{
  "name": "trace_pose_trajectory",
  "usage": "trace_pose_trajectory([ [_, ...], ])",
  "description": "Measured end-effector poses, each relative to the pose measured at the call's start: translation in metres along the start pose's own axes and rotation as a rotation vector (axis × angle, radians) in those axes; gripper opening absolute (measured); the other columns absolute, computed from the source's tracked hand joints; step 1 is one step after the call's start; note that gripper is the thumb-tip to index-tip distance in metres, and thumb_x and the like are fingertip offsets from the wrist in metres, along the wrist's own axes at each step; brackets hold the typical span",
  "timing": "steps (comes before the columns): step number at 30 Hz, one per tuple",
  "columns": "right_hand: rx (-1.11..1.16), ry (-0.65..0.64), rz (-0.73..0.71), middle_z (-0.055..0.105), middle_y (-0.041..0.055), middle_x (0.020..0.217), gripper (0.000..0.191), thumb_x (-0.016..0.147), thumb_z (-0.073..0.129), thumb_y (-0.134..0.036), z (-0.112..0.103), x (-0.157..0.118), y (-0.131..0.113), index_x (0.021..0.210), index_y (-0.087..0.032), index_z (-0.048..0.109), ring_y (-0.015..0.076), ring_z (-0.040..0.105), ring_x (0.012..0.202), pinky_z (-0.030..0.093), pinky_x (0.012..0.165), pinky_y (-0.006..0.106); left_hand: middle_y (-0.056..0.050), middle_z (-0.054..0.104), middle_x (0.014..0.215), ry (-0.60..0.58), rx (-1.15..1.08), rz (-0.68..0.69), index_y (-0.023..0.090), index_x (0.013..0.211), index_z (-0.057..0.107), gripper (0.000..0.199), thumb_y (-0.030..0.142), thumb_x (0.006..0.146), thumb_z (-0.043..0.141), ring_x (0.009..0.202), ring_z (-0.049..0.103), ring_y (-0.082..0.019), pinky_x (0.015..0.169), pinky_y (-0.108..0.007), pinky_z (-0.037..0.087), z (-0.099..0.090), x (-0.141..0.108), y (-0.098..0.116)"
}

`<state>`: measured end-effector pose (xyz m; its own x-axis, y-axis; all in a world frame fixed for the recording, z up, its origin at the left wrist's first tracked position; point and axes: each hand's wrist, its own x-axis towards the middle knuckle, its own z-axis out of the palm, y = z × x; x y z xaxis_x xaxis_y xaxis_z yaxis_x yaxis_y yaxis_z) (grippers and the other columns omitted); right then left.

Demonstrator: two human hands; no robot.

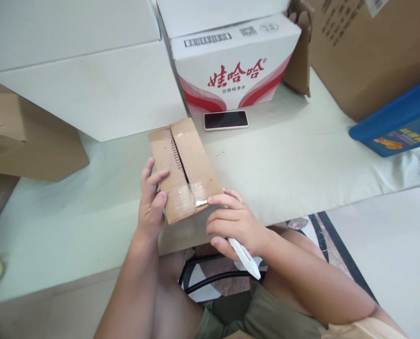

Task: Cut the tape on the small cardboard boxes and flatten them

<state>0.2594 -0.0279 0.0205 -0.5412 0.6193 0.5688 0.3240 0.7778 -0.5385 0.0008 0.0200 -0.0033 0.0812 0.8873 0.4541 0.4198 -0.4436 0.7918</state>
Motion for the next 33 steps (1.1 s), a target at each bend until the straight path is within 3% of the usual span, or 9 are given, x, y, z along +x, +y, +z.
trace_pose_trajectory([
  [16,-0.002,-0.007,0.006,0.077,-0.0007,0.088,0.011,0.096,0.058,-0.031,0.0001,-0.0005,-0.0001,0.099,-0.027,0.067,0.0189,0.056,0.139,0.017,0.134,0.035,-0.014,0.04,0.169,-0.009,0.003,-0.007,0.029,0.135,0.064,0.05,0.066,0.104,0.047,0.159,0.04,-0.035,0.12,-0.053,0.047,-0.0006,0.0002,0.0007],
  [33,0.016,-0.001,0.007,0.076,-0.0002,0.087,0.018,0.102,0.053,-0.034,0.0003,0.0003,-0.0005,0.097,-0.026,0.068,0.0186,0.055,0.139,0.017,0.134,0.034,-0.015,0.04,0.168,-0.005,0.003,-0.001,0.03,0.135,0.064,0.048,0.064,0.105,0.048,0.159,0.04,-0.035,0.12,-0.053,0.046,-0.0002,-0.0002,0.0011],
])
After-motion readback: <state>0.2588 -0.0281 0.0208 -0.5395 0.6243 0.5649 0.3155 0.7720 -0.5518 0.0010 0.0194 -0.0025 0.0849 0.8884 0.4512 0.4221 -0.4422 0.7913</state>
